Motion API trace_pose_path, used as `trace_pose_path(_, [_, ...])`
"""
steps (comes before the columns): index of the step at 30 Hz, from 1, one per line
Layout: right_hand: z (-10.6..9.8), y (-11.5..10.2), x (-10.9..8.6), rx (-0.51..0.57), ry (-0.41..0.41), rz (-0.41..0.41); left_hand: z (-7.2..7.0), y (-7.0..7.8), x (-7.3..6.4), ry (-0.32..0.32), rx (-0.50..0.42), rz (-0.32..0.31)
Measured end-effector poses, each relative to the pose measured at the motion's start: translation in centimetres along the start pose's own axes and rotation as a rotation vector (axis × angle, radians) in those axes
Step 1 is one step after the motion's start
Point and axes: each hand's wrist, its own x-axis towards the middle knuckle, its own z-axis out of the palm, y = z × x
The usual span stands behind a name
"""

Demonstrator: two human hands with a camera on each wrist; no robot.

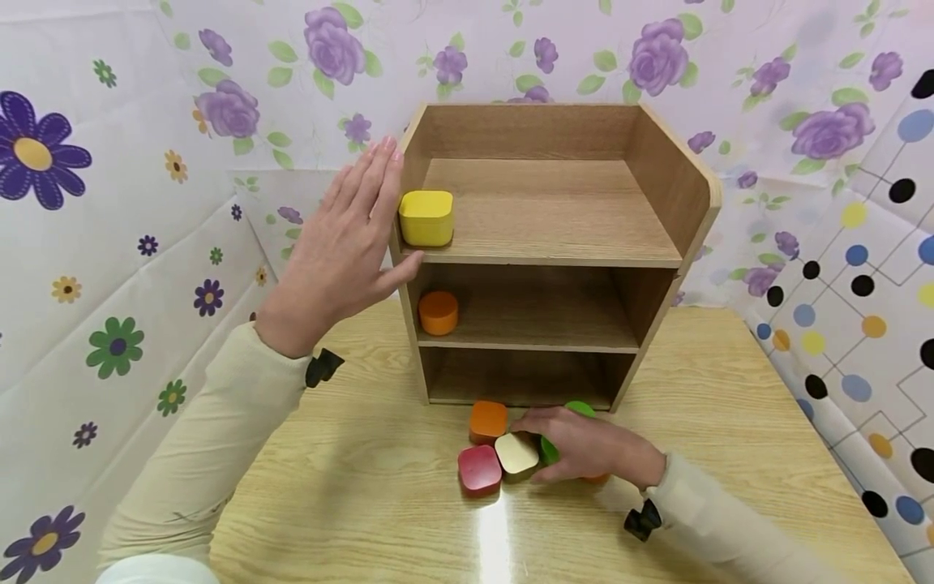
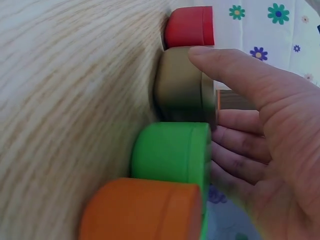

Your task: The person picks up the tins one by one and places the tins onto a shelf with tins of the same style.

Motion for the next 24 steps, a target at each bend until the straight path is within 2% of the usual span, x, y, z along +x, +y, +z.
trace_pose_path(9, [0.6,0.8,0.3,0.096,0.031,-0.005,0.2,-0.1,-0.1,-0.001,0.005,-0.001])
trace_pose_path(15, [1.0,1.3,0.4,0.121,0.033,-0.001,0.4,0.0,0.0,-0.001,0.002,0.005])
trace_pose_path(24, [1.0,1.8,0.7,0.106,0.096,-0.079,0.3,-0.2,0.0,-0.004,-0.003,0.003])
